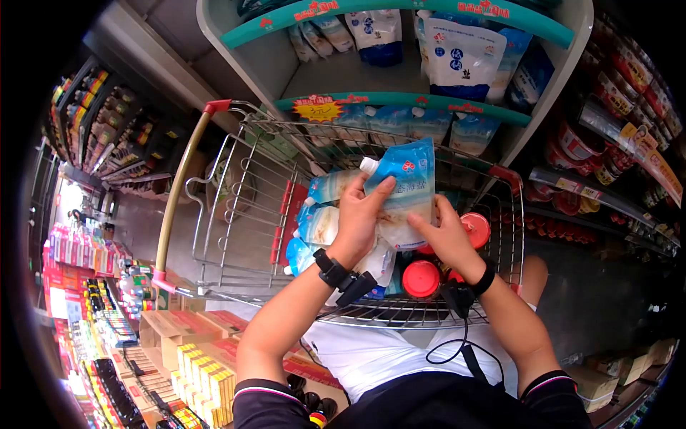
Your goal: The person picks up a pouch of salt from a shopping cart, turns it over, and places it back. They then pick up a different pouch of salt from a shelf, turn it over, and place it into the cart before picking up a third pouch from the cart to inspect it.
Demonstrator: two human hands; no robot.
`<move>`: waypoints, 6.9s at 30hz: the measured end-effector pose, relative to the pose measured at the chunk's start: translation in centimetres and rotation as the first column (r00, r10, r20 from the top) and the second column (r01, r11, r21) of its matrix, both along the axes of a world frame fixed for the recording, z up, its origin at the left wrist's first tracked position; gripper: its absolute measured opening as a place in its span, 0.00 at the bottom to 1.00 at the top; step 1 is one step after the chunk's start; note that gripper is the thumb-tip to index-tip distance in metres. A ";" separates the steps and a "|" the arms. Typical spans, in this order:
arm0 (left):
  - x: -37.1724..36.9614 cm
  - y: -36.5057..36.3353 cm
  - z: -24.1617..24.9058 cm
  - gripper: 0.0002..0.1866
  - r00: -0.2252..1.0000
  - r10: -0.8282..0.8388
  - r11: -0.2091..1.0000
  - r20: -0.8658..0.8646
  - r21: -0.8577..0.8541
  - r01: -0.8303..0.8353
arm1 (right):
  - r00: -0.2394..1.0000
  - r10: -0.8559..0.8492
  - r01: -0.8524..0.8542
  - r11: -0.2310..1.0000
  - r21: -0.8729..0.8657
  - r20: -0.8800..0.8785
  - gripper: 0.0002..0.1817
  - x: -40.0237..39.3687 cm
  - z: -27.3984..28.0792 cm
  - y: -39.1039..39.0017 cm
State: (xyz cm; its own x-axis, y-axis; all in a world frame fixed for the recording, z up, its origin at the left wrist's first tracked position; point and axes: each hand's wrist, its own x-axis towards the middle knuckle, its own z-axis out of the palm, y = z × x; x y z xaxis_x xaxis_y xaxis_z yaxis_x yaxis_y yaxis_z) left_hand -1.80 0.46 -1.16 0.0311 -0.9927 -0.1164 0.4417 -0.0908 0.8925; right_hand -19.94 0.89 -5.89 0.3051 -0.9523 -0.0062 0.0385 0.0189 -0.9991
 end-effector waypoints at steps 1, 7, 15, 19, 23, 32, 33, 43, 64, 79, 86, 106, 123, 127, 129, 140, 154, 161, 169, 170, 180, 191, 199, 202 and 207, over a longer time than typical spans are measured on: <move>-0.2 -0.1 -0.1 0.18 1.000 0.003 1.000 -0.008 -0.017 -0.003 | 1.000 0.002 -0.002 1.000 0.001 0.010 0.26 0.0 0.2 0.0; -0.6 0.0 0.2 0.18 1.000 0.002 0.999 0.023 -0.049 -0.001 | 0.999 -0.036 0.035 0.998 -0.046 -0.026 0.24 -0.3 0.5 0.2; -1.0 -0.1 0.7 0.22 0.974 -0.033 0.988 0.226 -0.140 0.066 | 0.978 -0.136 0.149 0.986 -0.075 0.157 0.20 -0.5 0.8 0.0; -1.0 -0.3 -1.4 0.23 0.899 -0.184 0.968 0.398 -0.087 0.237 | 0.934 -0.196 0.225 0.972 -0.068 0.300 0.21 -0.9 1.6 -0.4; -1.8 0.5 -2.0 0.29 0.785 -0.258 0.949 0.563 -0.006 0.316 | 0.906 -0.257 0.269 0.963 0.012 0.338 0.21 -1.5 1.1 -1.1; -2.4 0.7 -2.9 0.37 0.771 -0.116 0.955 0.626 -0.142 0.259 | 0.937 -0.224 0.247 0.968 -0.053 0.268 0.20 -1.5 1.0 -1.1; -2.4 0.7 -2.8 0.37 0.764 -0.084 0.961 0.640 -0.149 0.231 | 0.945 -0.208 0.236 0.968 -0.087 0.254 0.20 -1.4 1.0 -1.1; -1.5 0.6 -2.3 0.28 0.919 -0.219 0.976 0.327 0.073 0.206 | 0.992 0.041 -0.075 0.949 -0.308 -0.117 0.22 -1.5 1.5 -0.7; -0.4 1.3 -0.6 0.40 0.886 -0.422 0.891 -0.192 0.091 0.444 | 0.978 -0.200 0.205 0.972 -0.114 0.052 0.13 -1.5 3.2 -0.2; -0.3 1.2 1.0 0.49 0.823 -0.493 0.869 -0.282 -0.120 0.480 | 0.968 -0.249 0.252 0.964 -0.086 0.041 0.11 -1.7 2.6 -0.8; -0.1 0.5 1.8 0.62 0.756 -0.505 0.860 -0.417 -0.170 0.480 | 0.967 -0.250 0.253 0.965 -0.067 0.053 0.12 -1.8 2.4 -0.9; 0.0 0.7 1.1 0.49 0.846 -0.399 0.908 -0.355 -0.023 0.419 | 0.971 -0.238 0.240 0.967 -0.085 0.031 0.12 -1.9 2.5 -0.9; -1.2 0.8 -0.7 0.39 0.890 -0.351 0.899 -0.291 0.163 0.407 | 0.998 0.058 -0.059 0.995 0.086 0.018 0.24 -1.1 0.5 -0.7; -0.7 0.5 -3.3 0.32 0.898 -0.355 0.897 -0.261 0.177 0.405 | 0.967 0.249 -0.253 0.962 0.102 0.053 0.38 -0.7 0.1 -0.2; -0.9 0.8 -3.2 0.30 0.931 -0.342 0.916 -0.129 0.178 0.361 | 0.952 0.295 -0.298 0.954 -0.024 -0.081 0.43 -0.3 0.0 0.2; -1.5 0.2 -1.6 0.38 0.894 -0.245 0.951 0.375 -0.088 0.298 | 0.965 0.085 -0.115 0.987 0.112 0.247 0.30 -1.6 2.7 0.0; -2.1 0.9 -0.6 0.32 0.885 -0.208 0.963 0.416 -0.074 0.261 | 0.567 -0.091 -0.338 0.881 0.332 0.819 0.38 -3.0 4.4 -0.4; -2.0 0.8 -0.5 0.31 0.869 -0.293 0.936 0.399 -0.064 0.345 | 0.472 -0.020 -0.434 0.865 0.252 0.881 0.47 -3.2 4.5 -0.5; -2.0 1.3 0.6 0.34 0.931 -0.249 0.968 0.267 0.030 0.250 | 0.503 -0.036 -0.406 0.872 0.273 0.863 0.47 -2.7 5.1 -0.2; -1.9 1.2 0.5 0.33 0.933 -0.242 0.969 0.265 0.026 0.244 | 0.506 -0.028 -0.397 0.880 0.262 0.862 0.47 -2.7 5.2 -0.1; -1.9 1.1 0.0 0.30 0.942 -0.215 0.976 0.256 0.032 0.214 | 0.637 -0.070 -0.301 0.894 0.331 0.768 0.46 -2.9 4.3 0.1; -2.1 1.3 -0.4 0.30 0.917 -0.275 0.961 0.289 0.062 0.268 | 0.792 -0.001 -0.264 0.901 0.344 0.610 0.47 -2.7 4.1 0.3; -1.8 1.3 -0.2 0.32 0.902 -0.378 0.925 0.209 0.131 0.357 | 0.804 -0.027 -0.245 0.895 0.373 0.594 0.40 -2.8 4.3 0.6; -1.4 1.0 -0.5 0.32 0.878 -0.423 0.905 0.225 0.140 0.401 | 0.811 -0.026 -0.243 0.894 0.376 0.585 0.38 -2.8 4.1 0.5; -1.9 1.4 -0.6 0.30 0.885 -0.374 0.923 0.277 0.015 0.385 | 0.812 -0.097 -0.153 0.916 0.371 0.575 0.34 -2.4 4.6 0.3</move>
State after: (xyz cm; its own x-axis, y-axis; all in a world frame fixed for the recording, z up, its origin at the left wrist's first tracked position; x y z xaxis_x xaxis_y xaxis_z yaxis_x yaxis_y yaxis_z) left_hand -3.69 1.84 -1.78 -0.3247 -0.9385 -0.1177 0.1228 -0.1653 0.9786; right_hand -22.31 1.19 -1.29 0.3968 -0.8996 -0.1826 0.5906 0.4025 -0.6995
